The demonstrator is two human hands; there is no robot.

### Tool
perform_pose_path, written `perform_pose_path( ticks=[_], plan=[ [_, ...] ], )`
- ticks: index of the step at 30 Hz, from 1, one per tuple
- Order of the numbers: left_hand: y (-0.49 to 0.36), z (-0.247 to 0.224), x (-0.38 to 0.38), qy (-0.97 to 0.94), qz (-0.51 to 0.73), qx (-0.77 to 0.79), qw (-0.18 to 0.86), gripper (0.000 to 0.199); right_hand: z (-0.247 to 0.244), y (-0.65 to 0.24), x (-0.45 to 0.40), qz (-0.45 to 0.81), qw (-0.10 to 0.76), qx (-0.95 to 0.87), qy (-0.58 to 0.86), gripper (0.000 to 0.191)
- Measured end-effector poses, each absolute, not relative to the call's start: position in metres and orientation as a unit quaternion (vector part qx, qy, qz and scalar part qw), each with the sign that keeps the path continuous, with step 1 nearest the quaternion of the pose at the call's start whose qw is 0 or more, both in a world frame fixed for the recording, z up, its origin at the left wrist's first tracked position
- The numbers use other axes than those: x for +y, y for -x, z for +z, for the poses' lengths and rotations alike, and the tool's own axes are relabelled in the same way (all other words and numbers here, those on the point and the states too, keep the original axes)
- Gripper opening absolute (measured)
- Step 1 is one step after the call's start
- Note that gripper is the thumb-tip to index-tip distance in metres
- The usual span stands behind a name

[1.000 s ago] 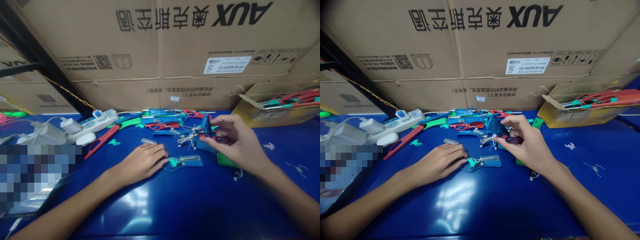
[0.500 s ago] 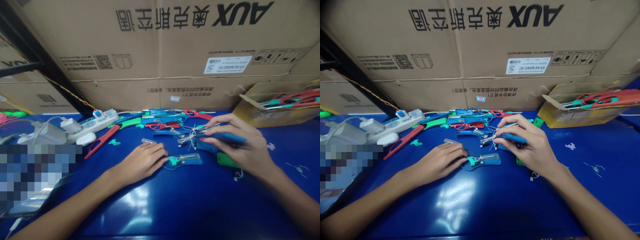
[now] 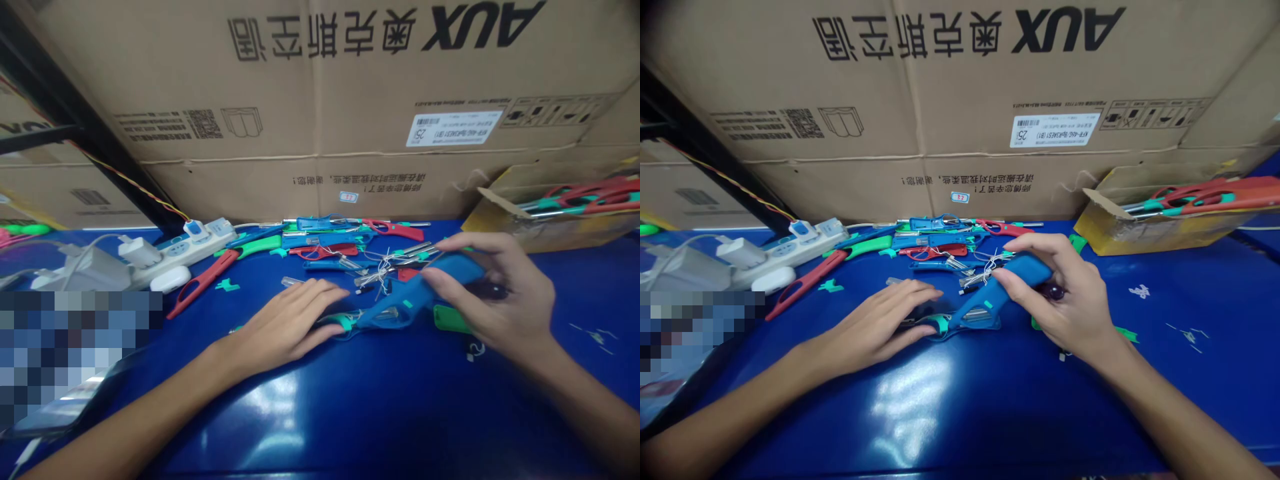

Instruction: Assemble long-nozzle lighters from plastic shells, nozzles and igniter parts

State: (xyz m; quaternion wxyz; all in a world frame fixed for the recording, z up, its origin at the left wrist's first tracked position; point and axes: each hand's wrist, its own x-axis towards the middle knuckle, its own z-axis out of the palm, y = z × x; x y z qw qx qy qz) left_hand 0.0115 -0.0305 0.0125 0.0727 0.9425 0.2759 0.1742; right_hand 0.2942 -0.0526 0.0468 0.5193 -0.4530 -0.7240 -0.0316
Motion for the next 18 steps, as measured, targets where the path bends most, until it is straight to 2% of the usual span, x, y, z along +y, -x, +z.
perform_pose_path(
  ticks=[4,10,18],
  plan=[
    [-0.011,0.014,-0.031,-0.948,0.192,0.246,0.067,0.036,0.048,-0.297,-0.052,-0.031,0.496,-0.729,0.471,0.015],
    [-0.01,0.012,-0.029,-0.94,0.24,0.242,0.025,0.021,0.051,-0.298,-0.051,0.006,0.474,-0.745,0.47,0.015],
    [-0.007,0.008,-0.02,-0.929,0.246,0.276,-0.004,0.018,0.049,-0.303,-0.043,0.082,0.381,-0.799,0.458,0.043]
  ],
)
